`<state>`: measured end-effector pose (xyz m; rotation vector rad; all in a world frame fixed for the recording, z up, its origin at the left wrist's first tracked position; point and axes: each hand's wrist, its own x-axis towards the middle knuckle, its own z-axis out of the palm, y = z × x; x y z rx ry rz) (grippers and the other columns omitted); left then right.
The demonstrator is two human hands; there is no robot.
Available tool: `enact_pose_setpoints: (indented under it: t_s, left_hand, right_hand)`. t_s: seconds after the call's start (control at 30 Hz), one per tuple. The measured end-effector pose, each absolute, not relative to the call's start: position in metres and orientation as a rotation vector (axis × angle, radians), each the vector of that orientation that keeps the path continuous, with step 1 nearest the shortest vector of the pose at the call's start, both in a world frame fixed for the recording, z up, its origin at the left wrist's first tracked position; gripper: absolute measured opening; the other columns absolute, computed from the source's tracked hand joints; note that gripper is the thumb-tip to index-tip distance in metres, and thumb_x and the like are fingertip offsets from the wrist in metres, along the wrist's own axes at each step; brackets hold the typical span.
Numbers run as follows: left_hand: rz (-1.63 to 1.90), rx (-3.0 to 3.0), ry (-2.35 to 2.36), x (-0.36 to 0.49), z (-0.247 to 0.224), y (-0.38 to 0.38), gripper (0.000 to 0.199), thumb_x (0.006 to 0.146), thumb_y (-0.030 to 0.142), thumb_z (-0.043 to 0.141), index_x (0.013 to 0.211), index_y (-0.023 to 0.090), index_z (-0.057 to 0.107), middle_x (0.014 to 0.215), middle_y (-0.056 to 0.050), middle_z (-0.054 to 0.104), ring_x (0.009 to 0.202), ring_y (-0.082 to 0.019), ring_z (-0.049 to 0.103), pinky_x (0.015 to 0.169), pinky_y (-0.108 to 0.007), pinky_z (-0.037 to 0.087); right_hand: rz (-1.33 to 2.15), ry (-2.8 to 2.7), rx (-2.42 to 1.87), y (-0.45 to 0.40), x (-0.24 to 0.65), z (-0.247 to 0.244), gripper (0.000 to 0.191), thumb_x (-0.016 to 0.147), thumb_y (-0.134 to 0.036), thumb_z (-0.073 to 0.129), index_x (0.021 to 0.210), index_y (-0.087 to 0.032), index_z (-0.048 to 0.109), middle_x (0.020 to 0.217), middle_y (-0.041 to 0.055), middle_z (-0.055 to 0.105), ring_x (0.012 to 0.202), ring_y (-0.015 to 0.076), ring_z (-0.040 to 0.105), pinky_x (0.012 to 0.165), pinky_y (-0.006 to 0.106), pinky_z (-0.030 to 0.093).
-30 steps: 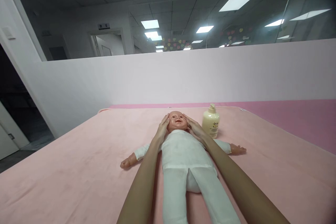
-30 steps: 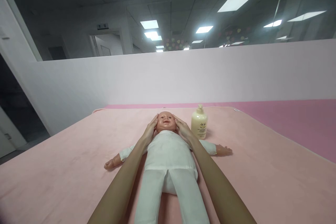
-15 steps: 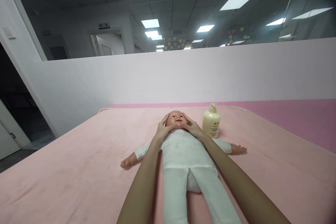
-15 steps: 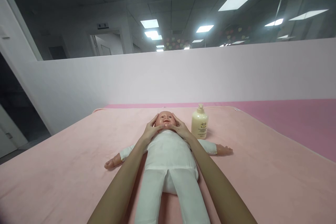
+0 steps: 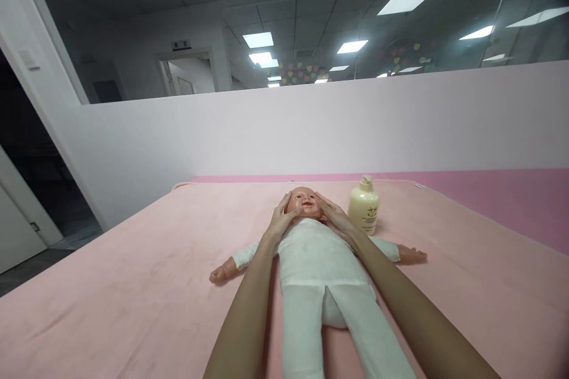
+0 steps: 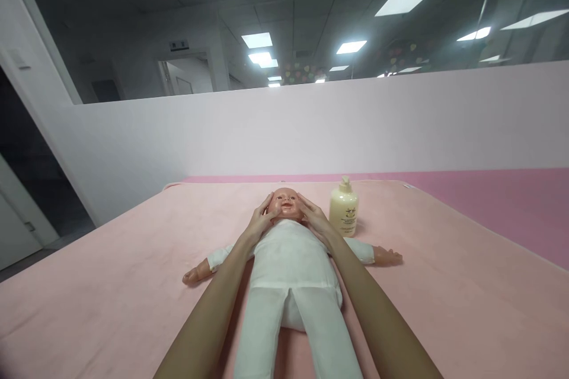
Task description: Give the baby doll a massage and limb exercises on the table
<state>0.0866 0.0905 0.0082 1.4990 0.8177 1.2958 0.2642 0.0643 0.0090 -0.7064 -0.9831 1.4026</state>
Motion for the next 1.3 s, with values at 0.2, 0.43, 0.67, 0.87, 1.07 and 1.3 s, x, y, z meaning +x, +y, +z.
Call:
enact_pose_setpoints:
  t_s: [0.2,0.43,0.67,0.87,1.07,1.3]
  left_hand:
    - [1.277,1.509,0.863,0.086,0.01,0.091,0.08,0.065,0.044,0.074,0.136,0.025,0.042,0.15,-0.003,0.024,0.139,-0.025,0.02,0.113,-0.034,0.021]
    - [1.291,1.508,0.821,0.084,0.005,0.094,0.077,0.066,0.042,0.074,0.135,0.026,0.043,0.148,-0.003,0.028,0.138,-0.023,0.024,0.113,-0.033,0.023]
    - [1.309,1.437,0.806,0.085,0.007,0.094,0.075,0.064,0.041,0.076,0.132,0.025,0.048,0.146,-0.004,0.033,0.137,-0.023,0.027,0.113,-0.034,0.025]
    - [1.292,1.277,0.739,0.086,0.011,0.089,0.073,0.063,0.037,0.077,0.13,0.025,0.05,0.141,-0.006,0.042,0.132,-0.026,0.036,0.11,-0.038,0.032]
    - [1.268,1.097,0.746,0.082,0.012,0.092,0.059,0.066,0.03,0.074,0.122,0.028,0.058,0.139,-0.003,0.046,0.127,-0.026,0.043,0.108,-0.039,0.034]
    - [1.273,1.343,0.748,0.089,0.009,0.09,0.082,0.06,0.036,0.078,0.134,0.029,0.044,0.144,-0.003,0.038,0.131,-0.025,0.037,0.108,-0.035,0.033]
  right_hand:
    - [1.283,-1.123,-0.756,0.056,0.262,0.011,0.086,0.057,-0.029,0.082,0.134,-0.027,0.042,0.138,0.0038,0.045,0.123,0.0203,0.046,0.098,0.029,0.046]
    - [1.302,-1.15,-0.774,0.063,0.265,0.01,0.09,0.058,-0.04,0.08,0.137,-0.027,0.038,0.14,0.0049,0.043,0.123,0.0236,0.046,0.097,0.032,0.046]
    - [1.276,-1.198,-0.81,0.065,0.266,0.005,0.09,0.063,-0.049,0.075,0.14,-0.028,0.033,0.141,0.0043,0.04,0.122,0.0236,0.048,0.095,0.033,0.048]
    - [1.283,-1.184,-0.82,0.065,0.266,0.006,0.077,0.07,-0.052,0.067,0.138,-0.032,0.037,0.137,0.0019,0.046,0.116,0.0219,0.053,0.094,0.034,0.048]
    - [1.323,-1.113,-0.789,0.071,0.264,0.003,0.073,0.073,-0.052,0.065,0.137,-0.031,0.038,0.138,0.0017,0.044,0.117,0.0199,0.053,0.094,0.031,0.048]
    - [1.274,-1.108,-0.745,0.076,0.265,0.0,0.066,0.076,-0.055,0.059,0.135,-0.029,0.042,0.138,0.0032,0.045,0.118,0.0213,0.052,0.094,0.035,0.048]
